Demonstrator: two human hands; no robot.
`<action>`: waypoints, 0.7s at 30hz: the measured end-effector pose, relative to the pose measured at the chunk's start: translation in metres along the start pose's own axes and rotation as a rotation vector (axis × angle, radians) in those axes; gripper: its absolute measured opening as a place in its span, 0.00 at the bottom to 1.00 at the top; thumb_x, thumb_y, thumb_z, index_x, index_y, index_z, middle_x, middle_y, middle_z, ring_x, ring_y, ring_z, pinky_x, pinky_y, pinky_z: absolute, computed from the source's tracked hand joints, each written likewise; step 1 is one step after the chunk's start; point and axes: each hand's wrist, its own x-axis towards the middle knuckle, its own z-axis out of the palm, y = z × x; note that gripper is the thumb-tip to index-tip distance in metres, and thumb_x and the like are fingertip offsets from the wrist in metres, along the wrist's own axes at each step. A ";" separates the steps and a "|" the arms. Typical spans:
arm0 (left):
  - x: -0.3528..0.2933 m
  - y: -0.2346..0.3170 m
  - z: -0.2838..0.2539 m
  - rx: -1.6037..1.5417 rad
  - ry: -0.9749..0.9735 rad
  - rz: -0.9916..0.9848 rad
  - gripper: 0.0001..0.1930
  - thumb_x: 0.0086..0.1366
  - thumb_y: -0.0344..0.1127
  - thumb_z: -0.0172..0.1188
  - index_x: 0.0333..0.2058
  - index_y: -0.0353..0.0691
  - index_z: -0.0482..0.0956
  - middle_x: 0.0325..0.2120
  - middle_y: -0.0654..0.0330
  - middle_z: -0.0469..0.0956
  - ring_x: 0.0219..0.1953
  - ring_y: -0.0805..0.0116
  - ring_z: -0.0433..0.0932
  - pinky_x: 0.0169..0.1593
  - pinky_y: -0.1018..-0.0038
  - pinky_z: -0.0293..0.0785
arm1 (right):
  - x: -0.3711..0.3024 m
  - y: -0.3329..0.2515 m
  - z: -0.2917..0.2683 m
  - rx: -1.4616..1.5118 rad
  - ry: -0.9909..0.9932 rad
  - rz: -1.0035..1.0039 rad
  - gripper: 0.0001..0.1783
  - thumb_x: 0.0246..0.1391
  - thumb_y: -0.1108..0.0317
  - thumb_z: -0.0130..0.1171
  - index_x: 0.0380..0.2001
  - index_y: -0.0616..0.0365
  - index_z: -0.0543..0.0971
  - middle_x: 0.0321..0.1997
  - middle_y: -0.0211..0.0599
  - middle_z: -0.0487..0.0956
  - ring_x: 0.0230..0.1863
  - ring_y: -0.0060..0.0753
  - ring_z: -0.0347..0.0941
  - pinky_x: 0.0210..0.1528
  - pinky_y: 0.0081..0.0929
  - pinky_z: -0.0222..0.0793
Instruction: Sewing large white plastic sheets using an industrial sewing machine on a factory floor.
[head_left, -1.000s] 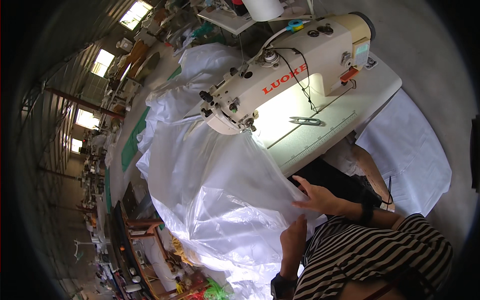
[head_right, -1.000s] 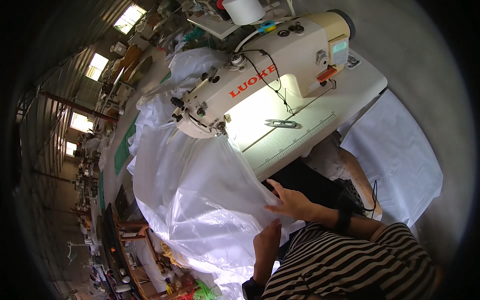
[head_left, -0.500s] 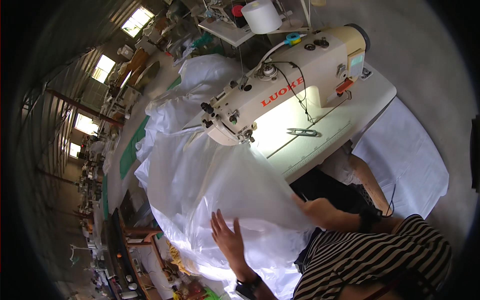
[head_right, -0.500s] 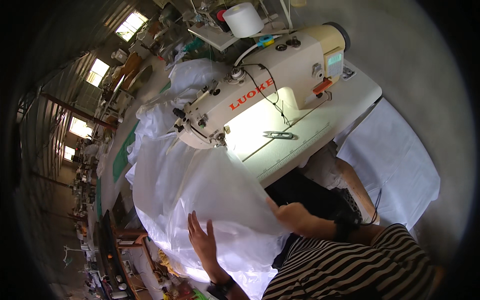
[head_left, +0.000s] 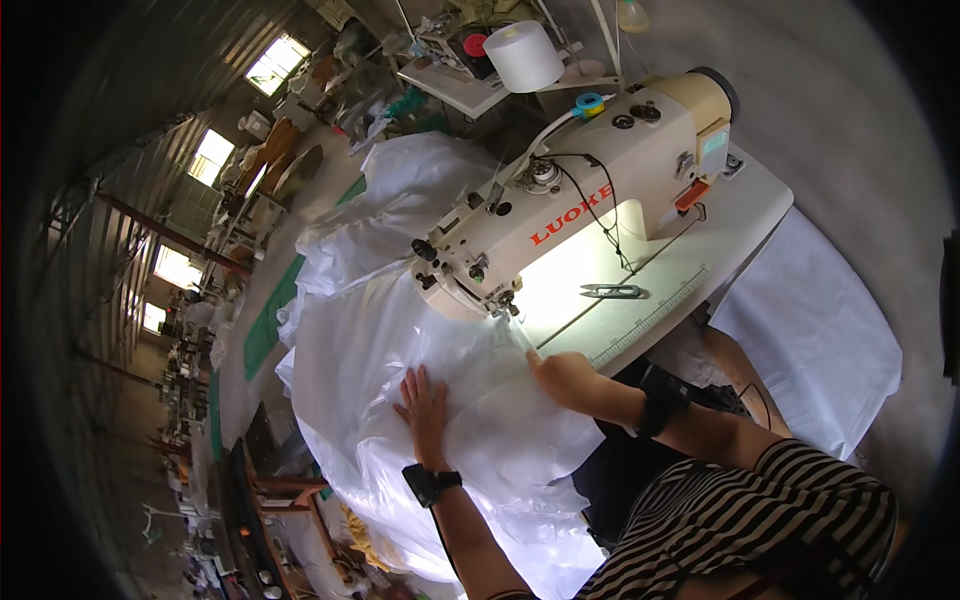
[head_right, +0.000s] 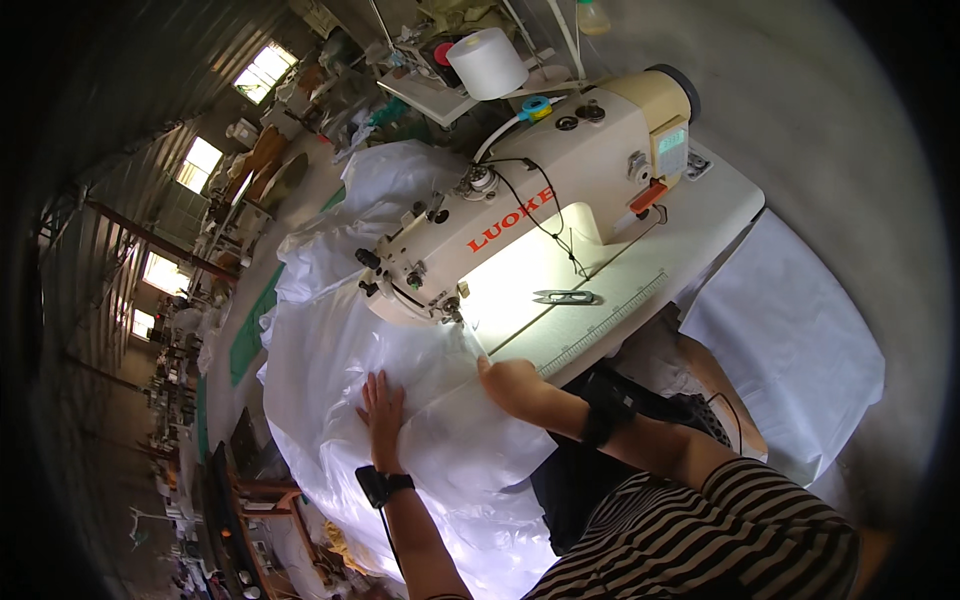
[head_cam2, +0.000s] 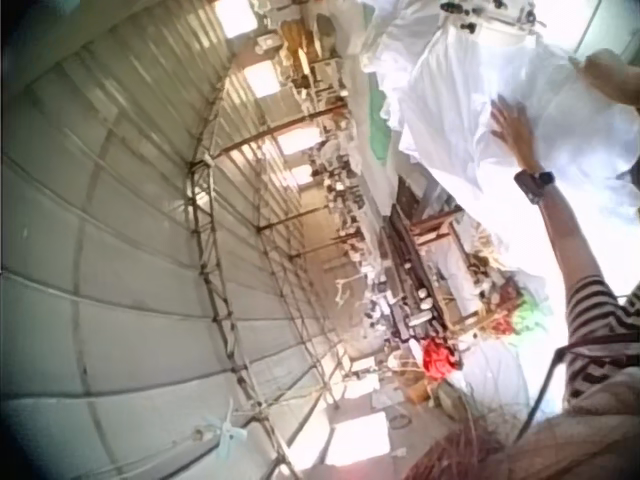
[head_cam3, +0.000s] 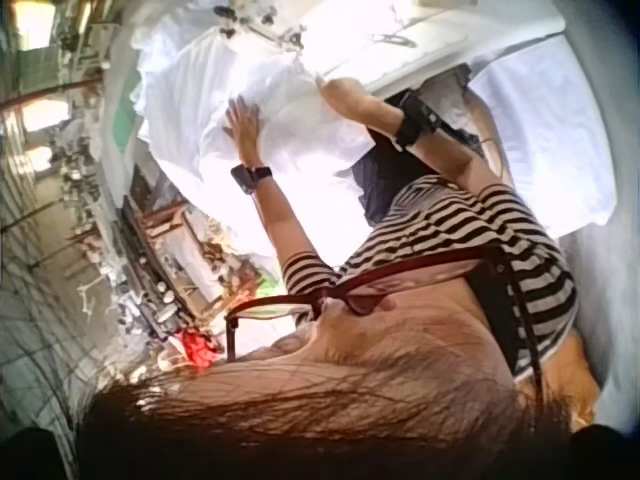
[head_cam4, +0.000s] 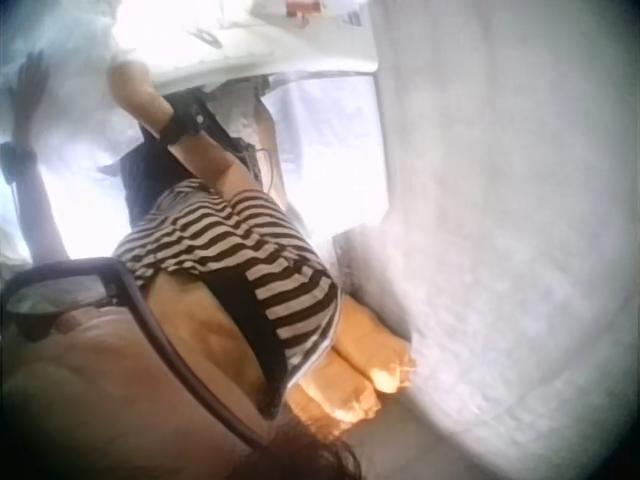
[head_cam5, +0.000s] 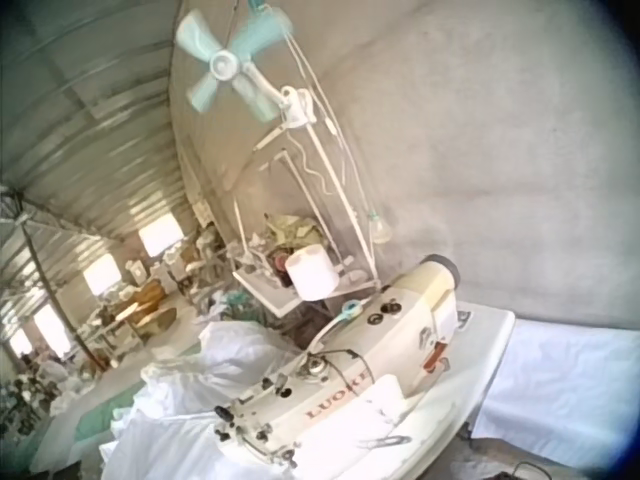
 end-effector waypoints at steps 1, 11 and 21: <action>0.008 -0.005 0.001 0.005 0.006 -0.001 0.33 0.68 0.54 0.53 0.68 0.52 0.59 0.70 0.55 0.55 0.71 0.49 0.52 0.67 0.34 0.41 | 0.009 0.001 -0.002 -0.002 -0.036 -0.004 0.25 0.58 0.72 0.50 0.59 0.70 0.68 0.16 0.34 0.77 0.16 0.35 0.76 0.15 0.34 0.68; -0.054 0.030 -0.023 -0.612 0.175 0.293 0.31 0.65 0.46 0.60 0.64 0.45 0.65 0.66 0.51 0.62 0.68 0.47 0.59 0.67 0.49 0.53 | -0.071 0.026 -0.038 0.947 -0.101 0.193 0.36 0.60 0.62 0.58 0.67 0.62 0.57 0.26 0.48 0.80 0.24 0.46 0.78 0.33 0.37 0.72; -0.176 -0.031 -0.079 0.064 0.365 -0.208 0.20 0.65 0.27 0.58 0.56 0.32 0.71 0.55 0.45 0.74 0.55 0.46 0.74 0.61 0.58 0.69 | -0.114 0.030 -0.034 1.177 -0.210 0.237 0.27 0.62 0.68 0.55 0.63 0.59 0.64 0.23 0.35 0.78 0.19 0.24 0.74 0.26 0.23 0.71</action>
